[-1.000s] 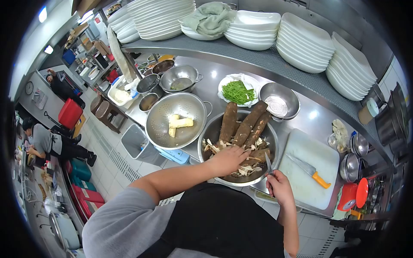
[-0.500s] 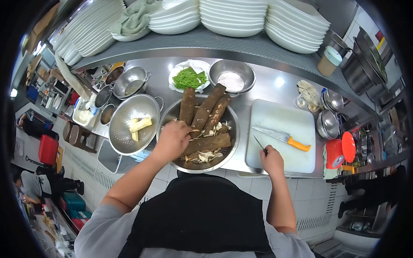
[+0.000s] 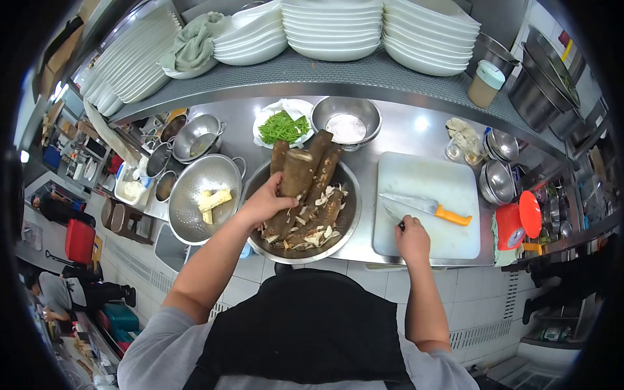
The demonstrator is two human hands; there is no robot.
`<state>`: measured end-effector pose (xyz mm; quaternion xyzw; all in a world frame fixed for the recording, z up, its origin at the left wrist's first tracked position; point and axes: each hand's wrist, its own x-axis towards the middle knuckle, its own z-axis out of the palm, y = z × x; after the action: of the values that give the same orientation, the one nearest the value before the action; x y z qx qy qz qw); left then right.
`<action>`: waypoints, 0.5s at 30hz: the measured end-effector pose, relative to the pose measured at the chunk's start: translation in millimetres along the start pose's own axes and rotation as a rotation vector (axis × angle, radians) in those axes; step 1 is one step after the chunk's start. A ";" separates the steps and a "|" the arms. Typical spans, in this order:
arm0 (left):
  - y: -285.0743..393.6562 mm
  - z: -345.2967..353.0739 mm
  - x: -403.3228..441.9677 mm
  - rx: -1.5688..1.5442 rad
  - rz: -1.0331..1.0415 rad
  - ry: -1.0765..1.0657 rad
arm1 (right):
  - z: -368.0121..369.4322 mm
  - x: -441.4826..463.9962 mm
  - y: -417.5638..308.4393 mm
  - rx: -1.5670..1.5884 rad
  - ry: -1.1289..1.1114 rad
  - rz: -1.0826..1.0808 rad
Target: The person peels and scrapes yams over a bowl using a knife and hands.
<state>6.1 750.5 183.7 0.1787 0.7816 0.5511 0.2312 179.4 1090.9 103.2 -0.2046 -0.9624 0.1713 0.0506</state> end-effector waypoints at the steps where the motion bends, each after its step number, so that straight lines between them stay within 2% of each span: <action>1: -2.6 -4.5 3.0 -0.265 0.006 -0.006 | 0.3 2.4 4.9 0.006 0.002 -0.006; 5: 17.4 -18.0 -0.1 -0.408 -0.059 0.042 | -0.9 13.8 22.1 -0.089 0.012 -0.085; 7: 23.1 -21.1 -6.1 -0.377 -0.062 0.073 | -1.2 15.9 27.1 -0.098 -0.007 -0.133; 13: 25.1 -20.5 -16.2 -0.207 0.104 0.113 | 12.5 15.2 34.7 0.008 -0.029 -0.060; 15: 8.2 -22.2 -10.9 -0.286 0.109 0.135 | 24.4 18.8 41.7 0.061 0.010 -0.080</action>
<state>3.0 730.0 199.5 0.1487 0.6981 0.6792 0.1712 173.9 1126.9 66.2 -0.1650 -0.9639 0.1974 0.0684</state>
